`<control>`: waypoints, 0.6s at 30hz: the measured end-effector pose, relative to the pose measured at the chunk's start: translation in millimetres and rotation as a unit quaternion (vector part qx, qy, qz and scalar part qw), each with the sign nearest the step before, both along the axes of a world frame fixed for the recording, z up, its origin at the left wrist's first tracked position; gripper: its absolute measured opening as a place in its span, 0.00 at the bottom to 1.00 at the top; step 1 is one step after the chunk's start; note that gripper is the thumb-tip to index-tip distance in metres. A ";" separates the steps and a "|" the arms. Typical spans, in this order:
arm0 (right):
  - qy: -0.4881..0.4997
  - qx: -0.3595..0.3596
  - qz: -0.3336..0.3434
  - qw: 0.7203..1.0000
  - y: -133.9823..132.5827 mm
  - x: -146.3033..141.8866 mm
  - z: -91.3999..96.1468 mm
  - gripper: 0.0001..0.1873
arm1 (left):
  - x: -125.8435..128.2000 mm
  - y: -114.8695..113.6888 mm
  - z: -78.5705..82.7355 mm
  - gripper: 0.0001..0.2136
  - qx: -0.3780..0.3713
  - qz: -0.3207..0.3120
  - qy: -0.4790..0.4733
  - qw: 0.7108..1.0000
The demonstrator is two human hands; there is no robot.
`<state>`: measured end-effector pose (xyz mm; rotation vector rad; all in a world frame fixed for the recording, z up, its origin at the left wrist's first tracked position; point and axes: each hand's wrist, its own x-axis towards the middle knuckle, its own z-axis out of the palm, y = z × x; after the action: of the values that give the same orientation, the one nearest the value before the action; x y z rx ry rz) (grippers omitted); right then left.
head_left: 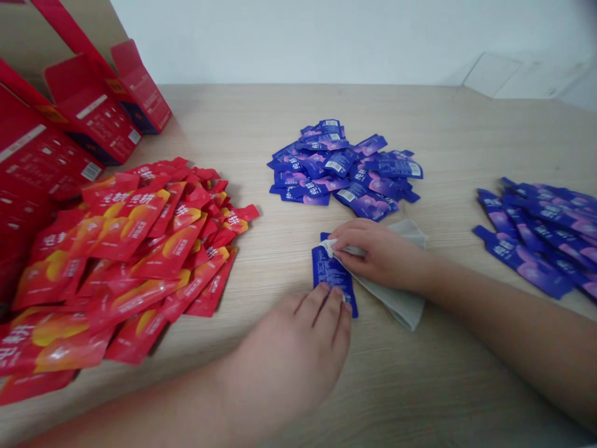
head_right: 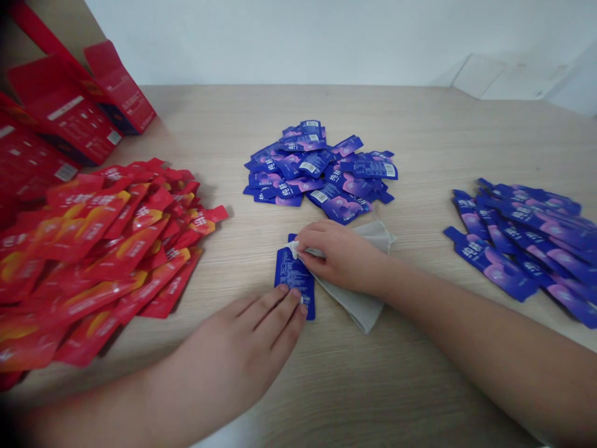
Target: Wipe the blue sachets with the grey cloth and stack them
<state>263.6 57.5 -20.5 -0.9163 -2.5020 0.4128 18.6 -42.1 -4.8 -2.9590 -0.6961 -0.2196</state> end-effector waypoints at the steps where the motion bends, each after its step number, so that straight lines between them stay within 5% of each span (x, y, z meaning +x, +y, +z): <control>1: 0.001 0.001 0.000 1.000 -0.7 0.0 0.3 0.04 | 1.2 -6.0 -0.5 0.19 0.010 -0.003 0.002 1.000; 6: 0.027 0.016 0.011 0.999 -16.0 -1.7 18.6 0.04 | 5.4 -18.7 -3.5 0.20 0.005 0.011 0.023 1.000; 10: -0.018 -0.064 0.107 0.992 -34.9 -7.3 34.1 0.05 | 8.4 -20.1 -3.9 0.22 -0.016 0.026 0.041 0.999; 13: -0.055 -0.100 0.121 0.986 -38.4 -10.8 31.8 0.07 | 10.5 -21.3 -3.5 0.21 -0.017 0.040 0.044 0.998; 18: -0.016 -0.045 0.070 0.996 -25.9 -12.0 17.7 0.06 | 11.8 -23.6 -6.1 0.21 -0.014 0.043 0.030 0.999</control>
<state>251.5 31.6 -2.8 -0.7888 -2.6056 0.5648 30.4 -65.7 -10.9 -2.9393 -0.8231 -0.1155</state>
